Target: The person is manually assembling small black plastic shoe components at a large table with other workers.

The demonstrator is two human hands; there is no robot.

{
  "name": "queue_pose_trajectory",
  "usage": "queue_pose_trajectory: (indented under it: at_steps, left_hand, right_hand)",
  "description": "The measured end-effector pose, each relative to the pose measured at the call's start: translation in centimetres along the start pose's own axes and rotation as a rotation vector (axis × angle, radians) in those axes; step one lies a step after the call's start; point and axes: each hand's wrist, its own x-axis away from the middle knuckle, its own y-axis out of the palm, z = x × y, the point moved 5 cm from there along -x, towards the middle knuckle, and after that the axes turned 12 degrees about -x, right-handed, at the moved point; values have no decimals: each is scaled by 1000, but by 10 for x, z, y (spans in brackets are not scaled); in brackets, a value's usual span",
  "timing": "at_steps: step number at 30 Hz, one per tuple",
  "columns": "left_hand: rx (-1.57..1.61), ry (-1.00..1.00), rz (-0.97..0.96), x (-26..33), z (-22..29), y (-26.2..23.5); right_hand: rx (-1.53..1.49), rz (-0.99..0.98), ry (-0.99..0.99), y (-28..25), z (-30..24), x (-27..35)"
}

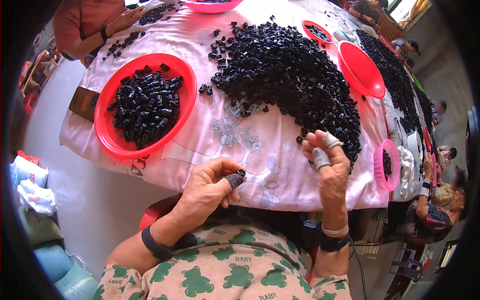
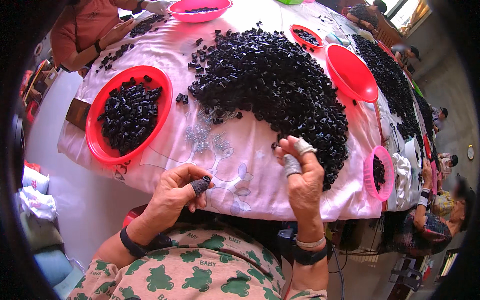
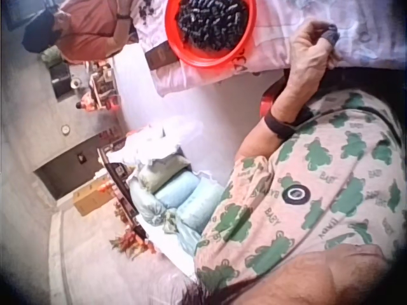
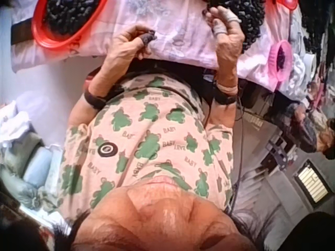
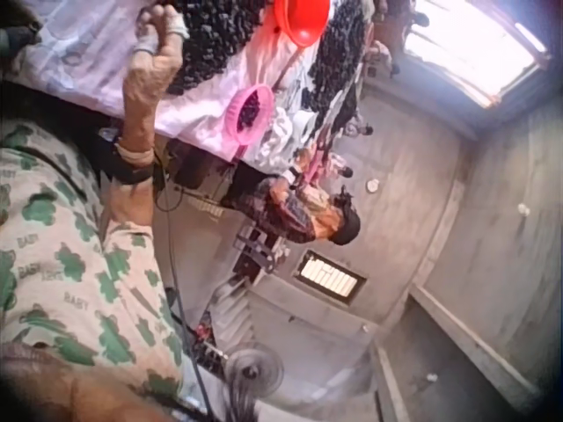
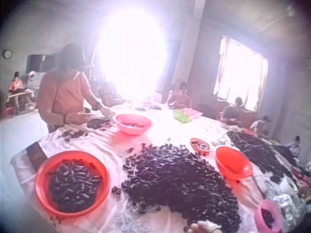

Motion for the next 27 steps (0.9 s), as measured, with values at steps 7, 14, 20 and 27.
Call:
queue_pose_trajectory:
  at_steps: [7, 14, 20, 27]
  left_hand:
    - [2, -7, -6, 0, 0, 0]
    - [-72, -23, -23, 2, 3, 2]
    - [-83, -18, -16, 4, 4, 2]
    - [-95, -27, -42, 3, 5, 2]
  right_hand:
    - [454, -24, -153, 6, -1, 0]
    - [890, -237, -335, 31, -4, 4]
    - [333, -61, -107, 12, -9, 10]
    - [815, -198, -462, 35, -19, 11]
